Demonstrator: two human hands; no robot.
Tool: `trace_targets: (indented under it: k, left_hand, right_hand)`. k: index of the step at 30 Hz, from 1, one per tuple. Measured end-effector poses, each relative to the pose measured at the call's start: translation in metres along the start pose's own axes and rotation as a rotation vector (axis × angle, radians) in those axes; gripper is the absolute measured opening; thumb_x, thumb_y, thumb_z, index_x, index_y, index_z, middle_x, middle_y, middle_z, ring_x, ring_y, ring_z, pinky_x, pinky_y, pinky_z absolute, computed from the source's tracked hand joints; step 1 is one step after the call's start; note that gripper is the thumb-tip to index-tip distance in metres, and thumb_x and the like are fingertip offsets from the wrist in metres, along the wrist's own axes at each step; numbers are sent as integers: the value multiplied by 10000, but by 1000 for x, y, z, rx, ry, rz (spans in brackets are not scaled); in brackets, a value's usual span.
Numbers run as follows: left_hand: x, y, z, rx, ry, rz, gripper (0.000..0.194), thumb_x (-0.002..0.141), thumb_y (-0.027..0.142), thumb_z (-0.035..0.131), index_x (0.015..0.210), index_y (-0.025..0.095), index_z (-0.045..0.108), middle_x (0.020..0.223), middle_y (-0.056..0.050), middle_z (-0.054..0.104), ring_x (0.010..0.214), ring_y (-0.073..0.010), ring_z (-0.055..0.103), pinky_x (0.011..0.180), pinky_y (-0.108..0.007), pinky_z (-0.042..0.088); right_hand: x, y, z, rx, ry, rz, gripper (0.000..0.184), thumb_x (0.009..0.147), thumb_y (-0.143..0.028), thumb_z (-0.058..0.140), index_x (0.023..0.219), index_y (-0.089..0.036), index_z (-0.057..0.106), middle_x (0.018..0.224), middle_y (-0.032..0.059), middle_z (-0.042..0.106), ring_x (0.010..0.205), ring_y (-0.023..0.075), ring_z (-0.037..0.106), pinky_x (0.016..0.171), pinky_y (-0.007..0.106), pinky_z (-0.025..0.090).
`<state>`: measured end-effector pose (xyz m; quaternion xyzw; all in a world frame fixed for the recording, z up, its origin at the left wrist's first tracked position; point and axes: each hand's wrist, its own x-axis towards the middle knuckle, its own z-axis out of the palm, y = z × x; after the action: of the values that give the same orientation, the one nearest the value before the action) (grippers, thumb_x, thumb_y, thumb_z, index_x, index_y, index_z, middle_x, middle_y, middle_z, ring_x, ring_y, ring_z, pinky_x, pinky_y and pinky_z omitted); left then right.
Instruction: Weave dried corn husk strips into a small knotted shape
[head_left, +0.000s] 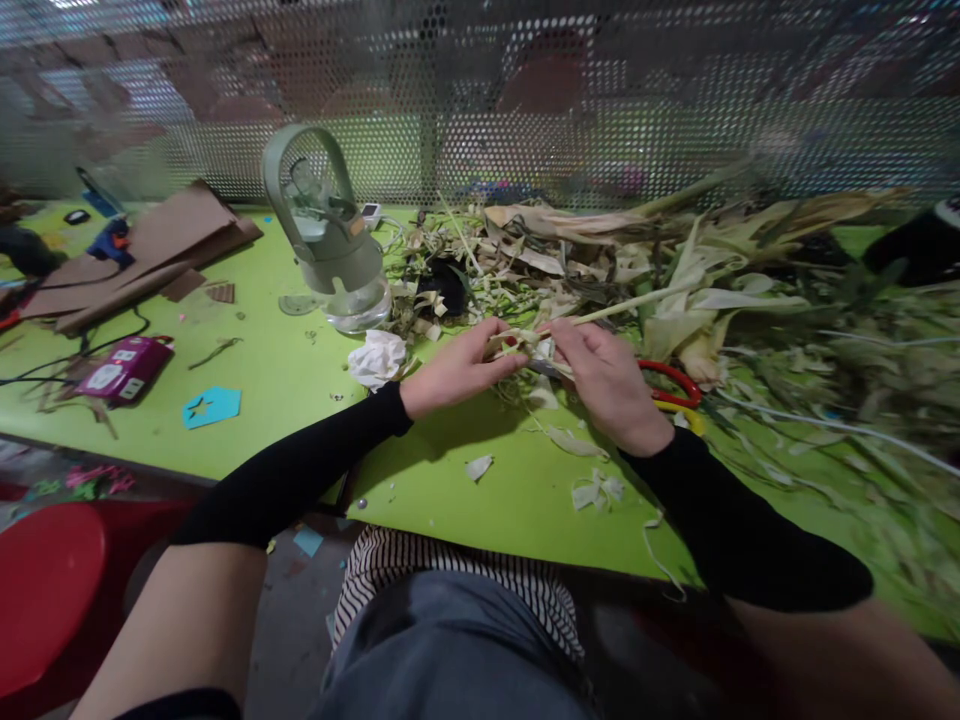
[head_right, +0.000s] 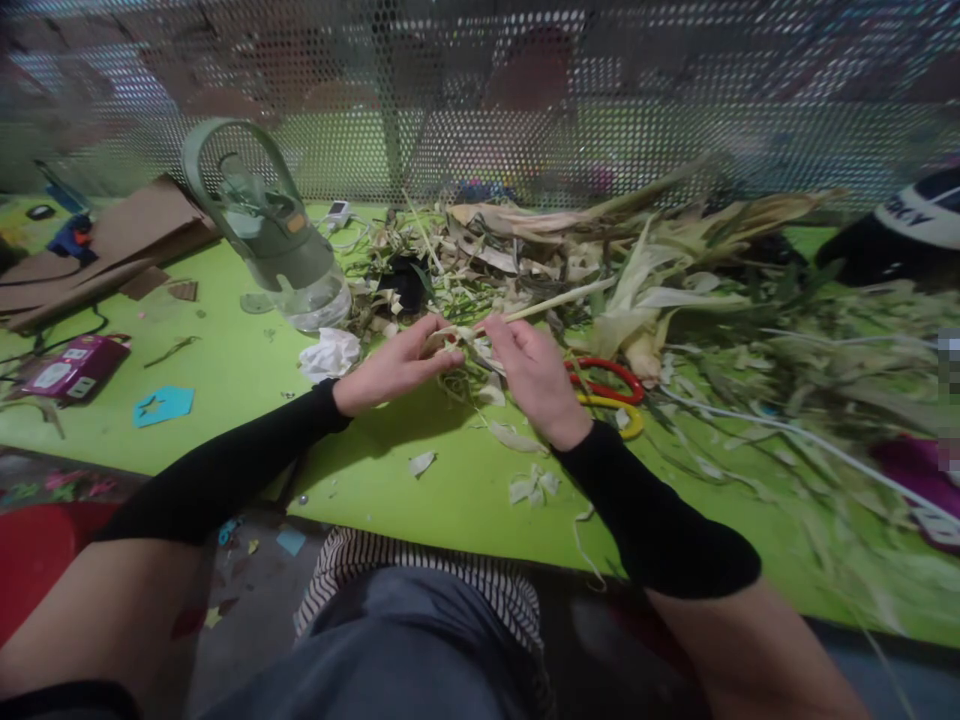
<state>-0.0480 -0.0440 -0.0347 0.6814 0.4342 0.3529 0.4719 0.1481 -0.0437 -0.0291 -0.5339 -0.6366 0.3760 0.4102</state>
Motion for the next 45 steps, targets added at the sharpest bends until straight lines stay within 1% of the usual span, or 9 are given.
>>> trace_targets:
  k: [4,11,16,25,34,37,40,43,45]
  left_hand:
    - [-1,-5,4,-35,-3,-3,164,995,274,655,1113,187,580,716,52,575,609,-90,491,606,-230,395]
    - [-5,1,3,-25,-15,-59,125,990,278,652,1014,157,631,769,-12,740,666,-105,668,666,-229,490]
    - [2,1,-1,-171,-36,-113,129,1001,160,603,873,147,598,752,-8,732,633,-71,629,664,-220,496]
    - [6,3,-11,-493,-103,-213,182,1069,132,512,902,126,584,789,-16,725,727,-67,693,853,-267,581]
    - [8,-17,-5,-264,-141,-76,77,1057,208,538,1042,148,583,943,-52,738,842,-116,713,901,-317,592]
    - [7,-21,1,-110,-153,-15,206,1042,233,548,1228,162,601,1093,-89,747,897,-145,718,885,-317,597]
    - [6,-20,3,-159,-232,-28,504,1040,197,514,1534,177,416,1160,-114,747,946,-157,735,875,-301,598]
    - [4,-12,1,-164,-317,-94,691,1053,213,483,1663,146,164,998,-75,739,827,-146,712,755,-265,570]
    - [1,-4,-3,-83,-303,-98,704,1054,240,484,1665,129,153,822,0,672,685,-128,624,652,-240,498]
  right_hand:
    - [-1,-2,2,20,-53,-10,589,898,-744,666,661,-245,461,587,-47,397,541,118,341,513,294,285]
    - [1,-1,4,61,-142,-1,400,883,-612,730,892,-228,616,684,-43,524,586,122,410,546,282,315]
    - [1,-4,-2,30,-167,28,408,901,-622,716,877,-221,643,645,-46,498,588,129,420,543,290,305]
    - [2,-8,-12,-34,-278,16,448,911,-667,693,857,-224,657,617,-55,448,543,109,341,528,289,261]
    - [5,-1,-10,-187,-283,-68,537,866,-747,696,863,-210,714,636,-26,539,556,119,368,555,296,272]
    - [7,7,-3,-152,-284,-82,538,835,-748,726,885,-214,686,771,22,658,636,155,495,592,308,366]
    - [8,11,0,-35,-343,-34,504,840,-701,750,985,-221,693,828,29,685,684,173,556,603,309,409]
    - [6,10,0,109,-472,77,481,864,-642,753,1070,-212,696,762,-4,653,606,131,517,546,278,370]
    - [5,7,0,144,-478,139,464,861,-612,764,1051,-194,694,682,-39,589,531,95,435,498,261,296]
